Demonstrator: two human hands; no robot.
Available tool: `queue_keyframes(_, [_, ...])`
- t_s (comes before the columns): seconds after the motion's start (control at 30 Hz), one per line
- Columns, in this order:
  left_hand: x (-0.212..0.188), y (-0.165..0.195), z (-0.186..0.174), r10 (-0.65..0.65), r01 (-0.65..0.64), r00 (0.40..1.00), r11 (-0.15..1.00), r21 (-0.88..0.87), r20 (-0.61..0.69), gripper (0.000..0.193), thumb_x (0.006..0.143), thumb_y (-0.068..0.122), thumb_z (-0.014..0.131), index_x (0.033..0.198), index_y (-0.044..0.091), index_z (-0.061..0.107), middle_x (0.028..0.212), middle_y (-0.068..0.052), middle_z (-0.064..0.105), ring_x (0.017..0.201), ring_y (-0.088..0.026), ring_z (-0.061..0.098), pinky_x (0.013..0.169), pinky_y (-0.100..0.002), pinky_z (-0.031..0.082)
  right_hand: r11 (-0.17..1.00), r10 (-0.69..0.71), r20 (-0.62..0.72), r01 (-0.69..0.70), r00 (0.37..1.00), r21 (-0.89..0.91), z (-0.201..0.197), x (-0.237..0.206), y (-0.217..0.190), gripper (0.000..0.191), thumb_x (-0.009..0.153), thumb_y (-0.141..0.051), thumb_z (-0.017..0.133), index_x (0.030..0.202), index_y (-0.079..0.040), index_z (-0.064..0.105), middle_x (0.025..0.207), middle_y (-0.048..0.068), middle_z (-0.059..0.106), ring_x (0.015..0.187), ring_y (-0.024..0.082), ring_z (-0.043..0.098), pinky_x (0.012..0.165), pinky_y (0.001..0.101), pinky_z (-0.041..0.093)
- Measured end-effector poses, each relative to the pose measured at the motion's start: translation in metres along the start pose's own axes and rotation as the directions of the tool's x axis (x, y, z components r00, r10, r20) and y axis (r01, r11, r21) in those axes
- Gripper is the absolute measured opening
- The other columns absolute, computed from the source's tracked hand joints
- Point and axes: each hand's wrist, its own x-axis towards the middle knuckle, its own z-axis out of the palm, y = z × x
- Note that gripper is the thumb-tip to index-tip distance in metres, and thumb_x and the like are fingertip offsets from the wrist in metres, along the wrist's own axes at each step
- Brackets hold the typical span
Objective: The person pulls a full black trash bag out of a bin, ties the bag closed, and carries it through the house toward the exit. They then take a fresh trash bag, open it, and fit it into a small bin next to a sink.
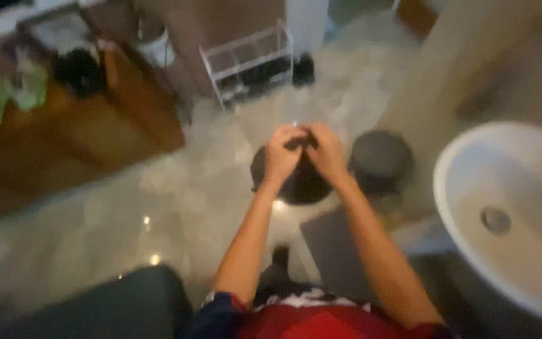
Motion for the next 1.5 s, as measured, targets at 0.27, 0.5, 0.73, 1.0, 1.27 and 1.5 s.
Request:
queue_keyframes(0.27, [0.029, -0.012, 0.019, 0.098, -0.094, 0.988, 0.995, -0.038, 0.116, 0.029, 0.076, -0.008, 0.072, 0.100, 0.007, 0.078, 0.107, -0.009, 0.073, 0.101, -0.026, 0.073, 0.092, -0.032, 0.058, 1.000, 0.010, -0.135, -0.014, 0.991, -0.026, -0.007, 0.008, 0.012, 0.035, 0.085, 0.001, 0.070, 0.120, -0.002, 0.065, 0.111, 0.017, 0.068, 0.102, 0.037, 0.067, 0.087, 0.0408, 0.054])
queue_keyframes(0.5, [0.055, -0.027, 0.047, 0.106, -0.076, 0.975, 0.985, -0.153, 0.197, 0.030, 0.078, -0.010, 0.068, 0.102, 0.007, 0.076, 0.111, -0.010, 0.073, 0.105, -0.027, 0.073, 0.092, -0.032, 0.058, 0.991, 0.080, -0.187, -0.099, 0.979, -0.094, -0.025, 0.017, 0.023, 0.036, 0.087, 0.002, 0.066, 0.122, -0.002, 0.065, 0.116, 0.017, 0.069, 0.107, 0.037, 0.068, 0.092, 0.0419, 0.054])
queue_keyframes(0.73, [0.075, -0.039, 0.085, 0.099, -0.063, 0.971, 0.984, -0.165, 0.219, 0.033, 0.076, -0.008, 0.071, 0.103, 0.009, 0.077, 0.113, -0.010, 0.074, 0.107, -0.027, 0.073, 0.095, -0.033, 0.057, 0.979, 0.153, -0.207, -0.176, 0.966, -0.099, -0.043, 0.034, 0.050, 0.038, 0.085, -0.001, 0.068, 0.122, -0.004, 0.065, 0.118, 0.016, 0.068, 0.105, 0.036, 0.068, 0.089, 0.0410, 0.055])
queue_keyframes(1.0, [0.106, -0.039, 0.116, 0.132, -0.094, 0.964, 0.981, -0.171, 0.229, 0.031, 0.077, -0.007, 0.072, 0.101, 0.011, 0.078, 0.112, -0.009, 0.073, 0.109, -0.027, 0.071, 0.097, -0.034, 0.056, 0.971, 0.099, -0.269, -0.152, 0.958, -0.184, -0.061, 0.052, 0.083, 0.036, 0.085, 0.000, 0.070, 0.121, -0.005, 0.067, 0.118, 0.017, 0.068, 0.110, 0.038, 0.066, 0.093, 0.0425, 0.053])
queue_keyframes(1.27, [0.126, -0.058, 0.154, 0.118, -0.060, 0.957, 0.975, -0.216, 0.266, 0.033, 0.073, -0.010, 0.069, 0.098, 0.009, 0.079, 0.109, -0.010, 0.072, 0.108, -0.027, 0.070, 0.098, -0.034, 0.055, 0.947, 0.160, -0.310, -0.235, 0.937, -0.220, -0.073, 0.065, 0.109, 0.035, 0.083, -0.001, 0.071, 0.118, -0.004, 0.067, 0.113, 0.017, 0.067, 0.107, 0.039, 0.066, 0.089, 0.0427, 0.053])
queue_keyframes(1.5, [0.148, -0.059, 0.163, 0.133, -0.062, 0.940, 0.973, -0.224, 0.313, 0.034, 0.072, -0.011, 0.069, 0.099, 0.008, 0.078, 0.109, -0.010, 0.073, 0.110, -0.027, 0.070, 0.099, -0.034, 0.054, 0.964, 0.077, -0.333, -0.156, 0.940, -0.217, -0.076, 0.082, 0.124, 0.038, 0.081, 0.003, 0.071, 0.118, -0.002, 0.065, 0.114, 0.017, 0.066, 0.109, 0.040, 0.065, 0.093, 0.0442, 0.052])
